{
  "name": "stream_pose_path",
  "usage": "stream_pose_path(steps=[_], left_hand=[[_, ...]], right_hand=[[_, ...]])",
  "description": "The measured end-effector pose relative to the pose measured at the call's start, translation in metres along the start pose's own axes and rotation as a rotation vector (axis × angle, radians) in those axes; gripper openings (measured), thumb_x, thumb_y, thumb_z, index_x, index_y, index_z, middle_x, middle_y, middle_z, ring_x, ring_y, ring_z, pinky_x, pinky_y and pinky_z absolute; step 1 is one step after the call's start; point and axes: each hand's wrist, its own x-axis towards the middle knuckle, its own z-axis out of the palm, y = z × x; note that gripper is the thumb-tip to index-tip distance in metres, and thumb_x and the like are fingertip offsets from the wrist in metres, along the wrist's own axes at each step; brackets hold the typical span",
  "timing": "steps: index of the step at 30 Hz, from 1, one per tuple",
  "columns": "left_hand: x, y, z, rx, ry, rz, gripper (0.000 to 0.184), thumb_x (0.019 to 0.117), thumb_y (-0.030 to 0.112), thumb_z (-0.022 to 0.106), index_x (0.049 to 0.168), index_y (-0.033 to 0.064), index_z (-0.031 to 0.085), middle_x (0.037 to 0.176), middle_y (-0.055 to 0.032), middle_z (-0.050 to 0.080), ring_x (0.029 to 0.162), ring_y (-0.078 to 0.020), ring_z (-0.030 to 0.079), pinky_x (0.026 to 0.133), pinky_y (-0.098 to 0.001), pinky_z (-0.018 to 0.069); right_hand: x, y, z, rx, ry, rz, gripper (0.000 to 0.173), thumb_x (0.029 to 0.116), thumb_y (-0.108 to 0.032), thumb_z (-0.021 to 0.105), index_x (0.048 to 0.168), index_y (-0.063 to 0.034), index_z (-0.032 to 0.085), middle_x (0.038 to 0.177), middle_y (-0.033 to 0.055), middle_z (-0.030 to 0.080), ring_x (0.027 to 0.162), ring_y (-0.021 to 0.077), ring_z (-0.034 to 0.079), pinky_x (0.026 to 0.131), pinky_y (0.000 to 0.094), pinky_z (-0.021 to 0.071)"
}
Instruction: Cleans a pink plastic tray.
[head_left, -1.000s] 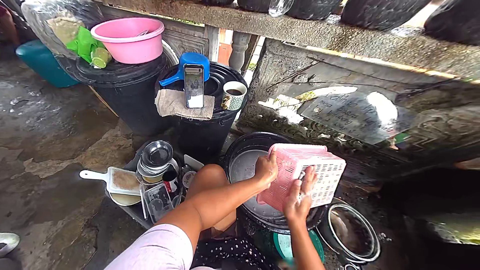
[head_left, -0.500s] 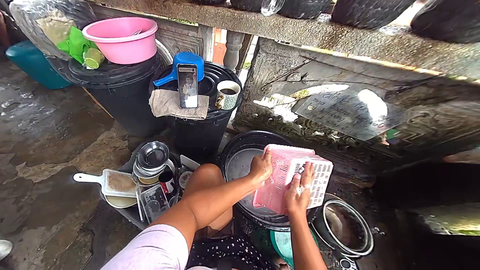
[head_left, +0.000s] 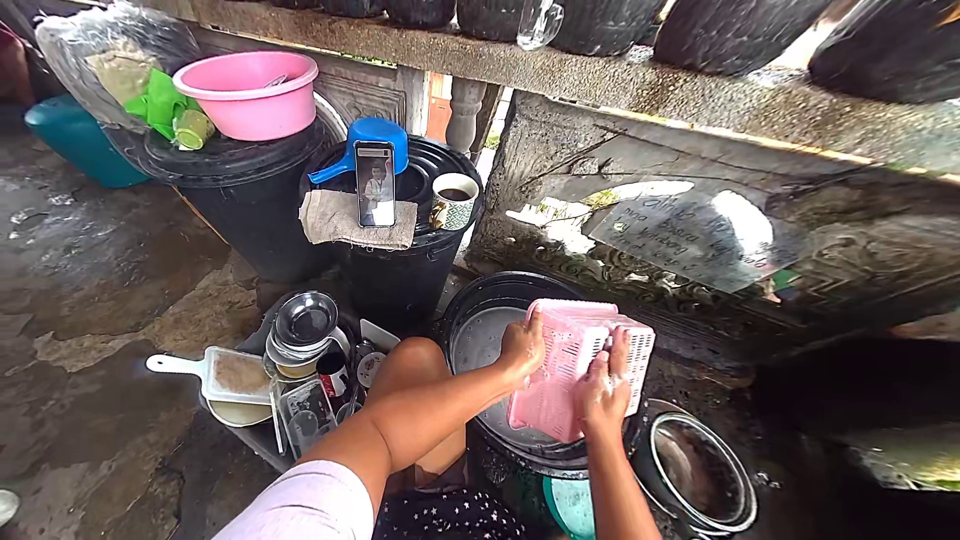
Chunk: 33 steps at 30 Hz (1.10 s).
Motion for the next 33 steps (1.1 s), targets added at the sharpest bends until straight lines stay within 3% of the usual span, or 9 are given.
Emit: stream_pose_path(steps=[2,6,12,15,20,25,28,30,33], left_hand=[[-0.012,0.001,0.001,-0.001,-0.029,0.032,0.065,0.1112,0.050,0.033,0.083,0.0012,0.064,0.074,-0.0120,0.061,0.072,-0.0236,0.063,0.068,-0.0454,0.0529],[-0.031,0.005,0.003,-0.022,-0.076,0.069,0.060,0.1113,0.048,0.035,0.079,0.0043,0.061,0.069,-0.0073,0.055,0.066,-0.0200,0.058,0.063,-0.0419,0.0495],[0.006,0.000,-0.008,-0.059,0.023,-0.034,0.066,0.1105,0.053,0.033,0.082,0.0027,0.064,0.073,-0.0109,0.060,0.072,-0.0235,0.062,0.067,-0.0457,0.0518],[0.011,-0.003,-0.009,-0.066,-0.030,-0.047,0.066,0.1108,0.052,0.031,0.084,0.0018,0.065,0.074,-0.0120,0.061,0.073,-0.0244,0.062,0.068,-0.0466,0.0523],[0.009,-0.006,-0.012,-0.083,-0.118,-0.056,0.065,0.1112,0.051,0.031,0.082,0.0027,0.063,0.073,-0.0103,0.059,0.071,-0.0230,0.061,0.066,-0.0457,0.0511],[0.044,-0.014,-0.023,-0.074,-0.097,-0.133,0.070,0.1102,0.055,0.029,0.084,0.0010,0.065,0.078,-0.0139,0.063,0.077,-0.0268,0.065,0.071,-0.0497,0.0530],[0.050,-0.015,-0.022,-0.082,-0.121,-0.158,0.071,0.1101,0.056,0.028,0.085,0.0002,0.065,0.079,-0.0155,0.063,0.078,-0.0284,0.065,0.072,-0.0512,0.0532],[0.048,-0.017,-0.018,-0.084,-0.135,-0.155,0.070,0.1100,0.056,0.030,0.083,0.0007,0.064,0.076,-0.0141,0.062,0.075,-0.0271,0.064,0.069,-0.0504,0.0529],[0.046,-0.018,-0.014,-0.085,-0.146,-0.153,0.068,0.1099,0.055,0.032,0.081,0.0013,0.064,0.075,-0.0134,0.062,0.074,-0.0267,0.064,0.068,-0.0501,0.0525]], right_hand=[[0.021,0.034,-0.019,-0.024,0.048,0.053,0.055,0.1112,-0.024,0.029,0.153,0.0115,0.037,0.163,0.0295,0.032,0.156,0.0328,0.028,0.129,0.0404,0.0214],[0.048,0.060,-0.053,-0.036,0.260,0.438,0.052,0.1120,-0.023,0.033,0.155,0.0050,0.037,0.160,0.0227,0.041,0.149,0.0228,0.040,0.124,0.0342,0.0300],[-0.009,-0.029,0.008,0.023,-0.031,0.066,0.053,0.1057,-0.015,0.036,0.152,0.0106,0.039,0.162,0.0270,0.035,0.155,0.0279,0.032,0.128,0.0370,0.0258],[0.018,-0.001,0.003,-0.028,-0.073,0.045,0.054,0.1107,-0.024,0.032,0.152,0.0113,0.039,0.162,0.0287,0.034,0.155,0.0311,0.029,0.129,0.0398,0.0231],[0.064,0.037,-0.018,-0.232,0.118,0.465,0.048,0.1108,-0.024,0.037,0.145,0.0059,0.051,0.154,0.0248,0.047,0.147,0.0285,0.043,0.123,0.0412,0.0319],[0.009,-0.022,0.031,-0.107,-0.115,0.132,0.052,0.1073,-0.015,0.036,0.152,0.0125,0.038,0.163,0.0282,0.033,0.154,0.0264,0.032,0.127,0.0341,0.0258],[0.022,0.010,0.029,-0.094,-0.165,-0.001,0.054,0.1101,-0.023,0.032,0.149,0.0144,0.040,0.161,0.0314,0.034,0.155,0.0338,0.028,0.129,0.0398,0.0216],[0.045,0.049,0.015,-0.143,-0.073,0.106,0.052,0.1114,-0.025,0.032,0.144,0.0123,0.049,0.157,0.0296,0.042,0.152,0.0320,0.035,0.128,0.0389,0.0260],[0.072,0.084,0.002,-0.241,0.084,0.520,0.048,0.1111,-0.028,0.037,0.141,0.0039,0.056,0.144,0.0202,0.057,0.134,0.0187,0.054,0.115,0.0339,0.0400]])
